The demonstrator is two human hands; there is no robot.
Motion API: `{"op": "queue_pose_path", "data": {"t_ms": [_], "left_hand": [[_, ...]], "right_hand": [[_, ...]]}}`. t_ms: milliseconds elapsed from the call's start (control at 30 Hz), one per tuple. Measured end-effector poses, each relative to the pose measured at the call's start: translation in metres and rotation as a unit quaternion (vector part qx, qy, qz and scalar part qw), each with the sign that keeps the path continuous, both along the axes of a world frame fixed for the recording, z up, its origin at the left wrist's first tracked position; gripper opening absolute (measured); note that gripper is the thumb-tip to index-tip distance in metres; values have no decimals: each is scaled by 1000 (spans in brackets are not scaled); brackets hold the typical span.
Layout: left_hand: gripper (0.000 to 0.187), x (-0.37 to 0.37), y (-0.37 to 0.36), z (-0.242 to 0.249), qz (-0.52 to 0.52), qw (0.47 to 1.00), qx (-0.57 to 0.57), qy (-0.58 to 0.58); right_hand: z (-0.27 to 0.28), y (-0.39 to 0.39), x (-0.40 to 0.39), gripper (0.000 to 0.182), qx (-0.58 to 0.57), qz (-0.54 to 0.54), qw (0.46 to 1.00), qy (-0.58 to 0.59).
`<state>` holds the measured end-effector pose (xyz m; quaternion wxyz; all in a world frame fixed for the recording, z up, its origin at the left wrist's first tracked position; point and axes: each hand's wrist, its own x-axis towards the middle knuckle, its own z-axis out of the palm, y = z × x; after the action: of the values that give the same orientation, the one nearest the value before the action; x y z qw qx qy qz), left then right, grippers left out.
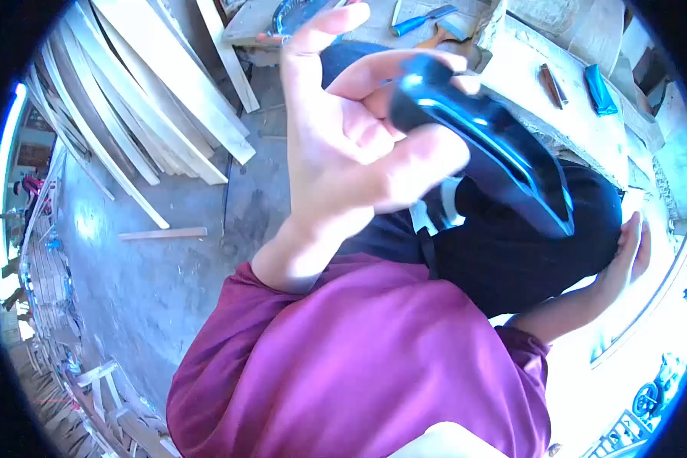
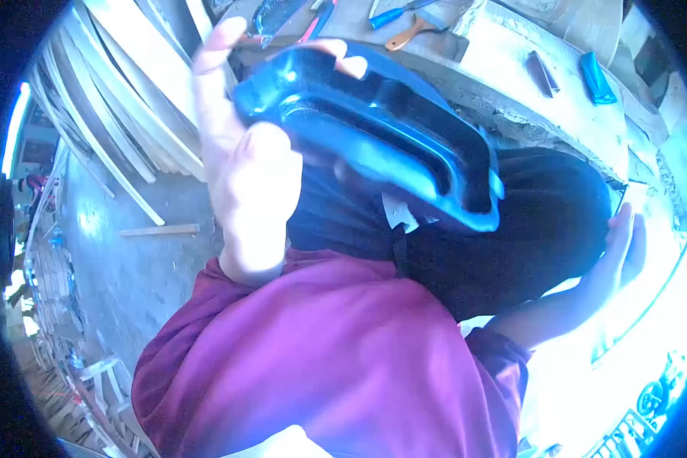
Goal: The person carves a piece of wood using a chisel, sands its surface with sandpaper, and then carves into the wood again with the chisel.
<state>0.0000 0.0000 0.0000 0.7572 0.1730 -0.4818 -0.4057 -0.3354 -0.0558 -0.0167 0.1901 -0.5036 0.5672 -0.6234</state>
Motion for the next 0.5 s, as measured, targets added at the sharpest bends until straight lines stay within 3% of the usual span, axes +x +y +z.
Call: {"op": "queue_pose_path", "data": {"t_ms": [67,100,233,400,500], "left_hand": [[77,17,-13,-9,7,996,84,2],[59,25,-22,-22,16,996,92,1],[33,89,-46,-53,120,972,188,75],[42,212,-123,-103,431,882,175,71],[44,314,-183,-167,527,819,223,36]], "right_hand": [[-16,10,-13,17,-6,-9,1000,17],[-25,14,-19,19,29,-53,997,-50],[-79,38,-35,23,124,1,991,-41],[-158,56,-35,25,248,19,965,-81],[-168,46,-18,28,299,62,948,-93]]}}
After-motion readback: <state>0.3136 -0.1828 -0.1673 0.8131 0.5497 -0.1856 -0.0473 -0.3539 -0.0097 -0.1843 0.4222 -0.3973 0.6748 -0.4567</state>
